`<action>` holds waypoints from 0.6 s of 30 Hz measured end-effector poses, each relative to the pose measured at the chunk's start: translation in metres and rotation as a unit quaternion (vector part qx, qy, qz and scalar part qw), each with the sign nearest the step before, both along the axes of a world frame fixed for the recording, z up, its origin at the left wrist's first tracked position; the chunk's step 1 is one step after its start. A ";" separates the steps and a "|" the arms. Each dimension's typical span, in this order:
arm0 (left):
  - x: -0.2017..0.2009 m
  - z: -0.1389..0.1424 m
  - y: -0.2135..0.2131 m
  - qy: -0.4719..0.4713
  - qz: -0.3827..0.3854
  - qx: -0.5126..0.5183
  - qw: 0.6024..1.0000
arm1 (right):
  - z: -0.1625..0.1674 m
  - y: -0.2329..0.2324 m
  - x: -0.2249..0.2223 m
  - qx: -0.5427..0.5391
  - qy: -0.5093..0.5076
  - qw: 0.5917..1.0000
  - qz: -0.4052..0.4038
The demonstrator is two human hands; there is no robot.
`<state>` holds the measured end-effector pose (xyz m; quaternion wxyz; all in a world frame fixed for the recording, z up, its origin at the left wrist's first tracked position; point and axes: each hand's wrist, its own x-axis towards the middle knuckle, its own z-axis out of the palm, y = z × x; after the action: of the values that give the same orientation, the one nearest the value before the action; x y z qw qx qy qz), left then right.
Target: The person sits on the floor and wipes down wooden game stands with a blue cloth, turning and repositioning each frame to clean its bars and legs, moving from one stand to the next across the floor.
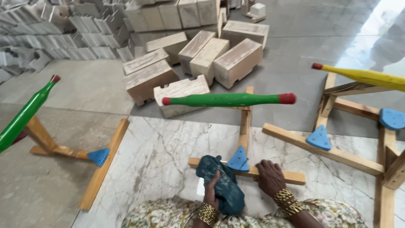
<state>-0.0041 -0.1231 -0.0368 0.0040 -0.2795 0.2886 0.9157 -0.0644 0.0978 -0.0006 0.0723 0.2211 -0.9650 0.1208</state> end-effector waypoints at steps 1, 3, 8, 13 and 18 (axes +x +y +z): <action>-0.006 0.000 0.014 -0.005 0.000 -0.007 1.000 | 0.001 0.015 -0.003 0.002 0.001 1.000 -0.012; -0.016 -0.004 0.040 0.026 -0.037 -0.008 0.999 | 0.001 0.044 -0.009 0.009 -0.004 0.999 -0.036; -0.026 -0.026 0.074 -0.031 -0.116 0.000 0.993 | -0.010 0.090 -0.024 0.006 0.009 0.999 -0.037; -0.047 -0.041 0.081 -0.017 -0.094 0.160 0.982 | -0.020 0.093 -0.027 -0.005 0.053 0.998 -0.025; -0.063 -0.047 0.088 -0.009 -0.121 0.162 0.979 | -0.027 0.092 -0.022 0.009 0.074 0.997 -0.035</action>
<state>-0.0670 -0.0349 -0.0836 0.1624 -0.2467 0.1679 0.9405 -0.0861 0.1903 -0.0280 0.1459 0.1962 -0.9652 0.0927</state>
